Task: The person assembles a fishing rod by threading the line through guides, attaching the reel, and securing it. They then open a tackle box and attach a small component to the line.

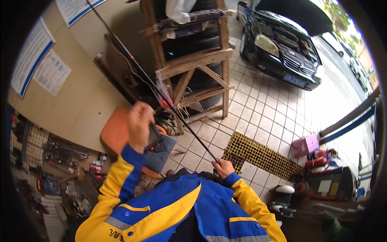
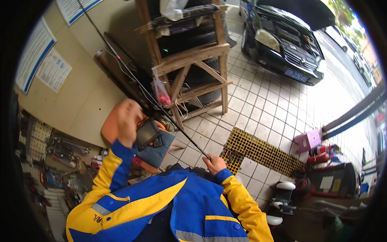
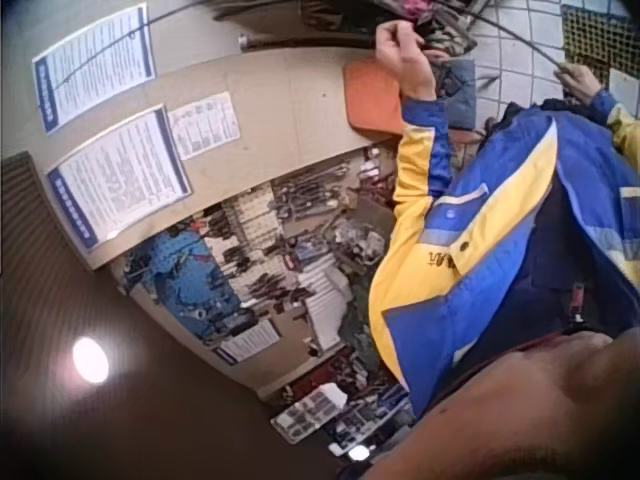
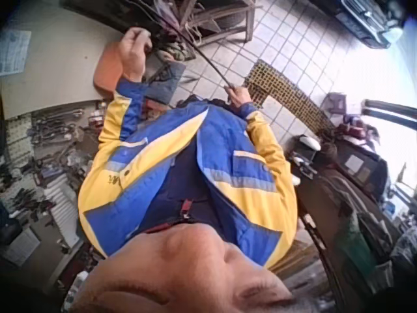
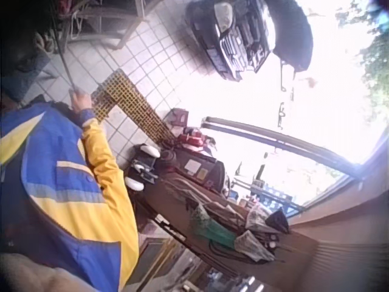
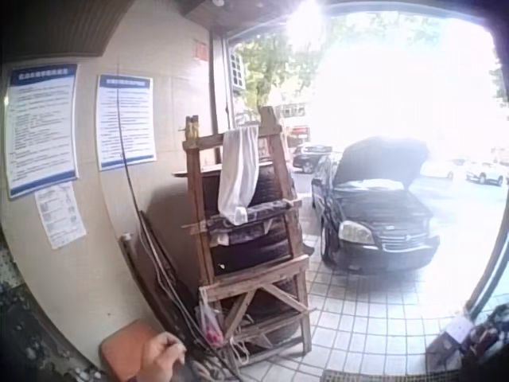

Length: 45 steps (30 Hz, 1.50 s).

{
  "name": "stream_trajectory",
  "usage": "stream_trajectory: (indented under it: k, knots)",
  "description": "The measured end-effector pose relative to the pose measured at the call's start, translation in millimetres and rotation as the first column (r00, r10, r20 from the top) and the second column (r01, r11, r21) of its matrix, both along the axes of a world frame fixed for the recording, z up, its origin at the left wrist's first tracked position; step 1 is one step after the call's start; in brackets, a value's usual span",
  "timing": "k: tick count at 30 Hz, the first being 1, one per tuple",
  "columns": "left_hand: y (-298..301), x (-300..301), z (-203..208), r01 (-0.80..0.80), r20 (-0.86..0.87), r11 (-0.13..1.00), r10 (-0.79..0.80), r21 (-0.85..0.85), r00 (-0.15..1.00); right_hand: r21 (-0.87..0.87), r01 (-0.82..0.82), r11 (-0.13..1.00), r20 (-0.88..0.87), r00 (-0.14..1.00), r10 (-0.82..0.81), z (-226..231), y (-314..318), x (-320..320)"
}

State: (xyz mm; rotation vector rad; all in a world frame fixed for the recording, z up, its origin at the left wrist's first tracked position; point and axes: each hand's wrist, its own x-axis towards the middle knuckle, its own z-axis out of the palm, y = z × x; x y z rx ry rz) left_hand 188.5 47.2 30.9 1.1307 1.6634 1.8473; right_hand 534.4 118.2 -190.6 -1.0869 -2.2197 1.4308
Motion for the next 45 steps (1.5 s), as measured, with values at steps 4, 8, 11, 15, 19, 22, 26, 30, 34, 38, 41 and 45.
stream_trajectory:
  k: [4,8,11,15,19,22,26,30,34,38,41,45]
  knots:
    - [-13.0,60.4,-121.3,0.424,0.113,0.623,-0.475,-0.657,0.873,-0.062,-0.009,0.998,-0.048,0.999,0.006,28.3,4.8,-3.5]
    - [-27.2,106.1,-191.8,0.422,-0.07,0.43,-0.762,-0.798,0.644,-0.171,-0.079,0.982,-0.275,0.961,0.029,56.7,17.6,-2.0]
    - [-31.8,142.4,-210.9,0.496,-0.235,0.558,-0.787,-0.666,0.57,-0.278,-0.121,0.953,-0.289,0.957,0.038,79.7,26.9,-2.2]
    - [-28.8,170.9,-213.5,0.517,-0.056,0.563,-0.709,-0.645,0.703,-0.27,-0.138,0.953,-0.402,0.915,0.019,98.6,29.8,-9.6]
    - [-26.2,177.4,-211.7,0.526,-0.006,0.673,-0.618,-0.519,0.786,-0.266,-0.137,0.954,-0.345,0.938,0.038,106.3,31.2,-9.7]
    - [-25.5,178.2,-220.4,0.499,-0.03,0.678,-0.608,-0.54,0.793,-0.239,-0.137,0.961,-0.316,0.947,0.056,108.4,30.8,-10.1]
    - [-23.9,166.9,-246.9,0.603,0.392,0.598,-0.459,-0.528,0.798,-0.335,-0.13,0.933,-0.344,0.939,0.007,112.2,29.3,-5.2]
    - [-24.9,142.0,-252.2,0.514,0.316,0.628,-0.408,-0.584,0.857,-0.367,-0.137,0.92,-0.402,0.915,-0.024,114.3,26.7,-3.1]
    - [-7.2,118.8,-206.3,0.506,0.324,0.803,-0.41,-0.315,0.853,-0.363,-0.106,0.926,-0.355,0.934,-0.032,113.2,21.7,-8.2]
    - [22.4,105.1,-151.3,0.548,0.413,0.835,-0.485,-0.042,0.771,-0.315,-0.131,0.94,-0.319,0.948,0.025,105.8,11.6,-13.7]
    - [30.7,87.5,-131.2,0.59,0.528,0.805,-0.53,0.065,0.664,-0.288,-0.124,0.949,-0.311,0.95,0.03,95.6,5.6,-13.5]
    - [22.1,63.7,-109.9,0.514,0.291,0.858,-0.497,0.022,0.817,-0.187,-0.045,0.981,-0.185,0.983,0.01,81.3,-4.5,-11.9]
